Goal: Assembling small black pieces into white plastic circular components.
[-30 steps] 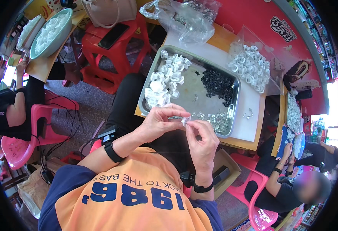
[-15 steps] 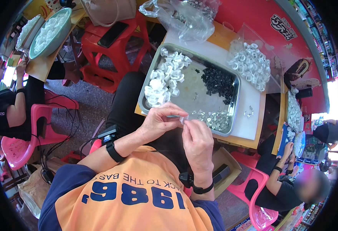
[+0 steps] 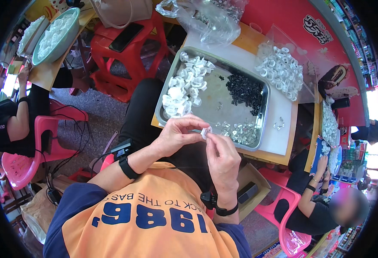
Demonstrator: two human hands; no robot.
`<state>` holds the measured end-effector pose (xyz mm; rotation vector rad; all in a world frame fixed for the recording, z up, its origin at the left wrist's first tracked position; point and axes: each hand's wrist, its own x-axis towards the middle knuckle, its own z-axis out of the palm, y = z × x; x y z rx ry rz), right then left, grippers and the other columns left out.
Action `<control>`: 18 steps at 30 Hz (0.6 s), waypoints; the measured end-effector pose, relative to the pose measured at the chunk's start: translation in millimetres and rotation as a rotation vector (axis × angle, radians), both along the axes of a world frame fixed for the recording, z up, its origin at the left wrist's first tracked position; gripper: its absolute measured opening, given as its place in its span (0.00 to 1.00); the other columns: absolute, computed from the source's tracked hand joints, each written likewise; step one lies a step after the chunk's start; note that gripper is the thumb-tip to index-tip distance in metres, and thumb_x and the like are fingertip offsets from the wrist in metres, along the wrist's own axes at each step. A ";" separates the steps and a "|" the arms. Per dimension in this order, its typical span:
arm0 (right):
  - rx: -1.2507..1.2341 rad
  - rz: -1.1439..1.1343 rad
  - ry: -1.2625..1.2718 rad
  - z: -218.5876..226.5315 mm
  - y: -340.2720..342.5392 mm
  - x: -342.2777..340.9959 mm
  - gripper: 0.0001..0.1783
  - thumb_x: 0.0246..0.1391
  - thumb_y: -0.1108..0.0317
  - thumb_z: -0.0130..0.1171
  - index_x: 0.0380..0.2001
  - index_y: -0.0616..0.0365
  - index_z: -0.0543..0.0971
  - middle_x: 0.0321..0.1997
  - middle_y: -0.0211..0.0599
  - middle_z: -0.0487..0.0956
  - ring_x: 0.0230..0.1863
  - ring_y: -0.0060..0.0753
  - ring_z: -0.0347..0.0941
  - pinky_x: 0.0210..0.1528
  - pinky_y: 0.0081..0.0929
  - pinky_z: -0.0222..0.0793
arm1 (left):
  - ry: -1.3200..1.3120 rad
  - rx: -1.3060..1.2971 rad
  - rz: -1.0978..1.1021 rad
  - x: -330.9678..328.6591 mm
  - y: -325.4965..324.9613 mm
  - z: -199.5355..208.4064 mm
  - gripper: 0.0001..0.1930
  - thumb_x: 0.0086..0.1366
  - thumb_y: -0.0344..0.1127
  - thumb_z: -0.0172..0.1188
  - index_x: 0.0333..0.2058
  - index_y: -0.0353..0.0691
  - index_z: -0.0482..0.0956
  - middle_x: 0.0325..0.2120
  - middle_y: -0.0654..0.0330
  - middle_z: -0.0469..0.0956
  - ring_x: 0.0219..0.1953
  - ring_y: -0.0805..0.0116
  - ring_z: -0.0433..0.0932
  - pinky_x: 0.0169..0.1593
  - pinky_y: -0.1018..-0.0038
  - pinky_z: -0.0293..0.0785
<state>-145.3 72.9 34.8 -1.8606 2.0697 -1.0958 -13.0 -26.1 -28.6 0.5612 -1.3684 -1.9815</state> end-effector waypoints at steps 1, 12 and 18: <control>0.010 -0.041 -0.066 1.6 0.5 0.6 0.11 0.48 0.80 0.63 0.37 0.62 0.79 0.33 0.39 0.77 0.34 0.39 0.76 0.39 0.32 0.72 | 0.083 0.126 -0.013 -1.1 0.9 -0.3 0.14 0.58 0.18 0.62 0.44 0.32 0.80 0.44 0.57 0.76 0.46 0.70 0.77 0.51 0.75 0.76; -0.042 0.063 0.112 9.8 -0.9 -1.6 0.18 0.45 0.83 0.61 0.42 0.57 0.81 0.35 0.37 0.74 0.34 0.38 0.73 0.37 0.29 0.71 | 0.169 0.390 -0.056 2.9 0.6 4.7 0.18 0.59 0.18 0.61 0.49 0.33 0.76 0.43 0.56 0.78 0.48 0.66 0.78 0.53 0.69 0.77; -0.131 0.418 -0.652 80.8 14.5 6.2 0.16 0.46 0.82 0.57 0.41 0.61 0.80 0.40 0.41 0.79 0.37 0.34 0.76 0.38 0.24 0.72 | 0.192 0.464 -0.012 10.0 -4.1 6.1 0.19 0.58 0.20 0.62 0.49 0.36 0.75 0.42 0.53 0.79 0.43 0.61 0.81 0.46 0.67 0.81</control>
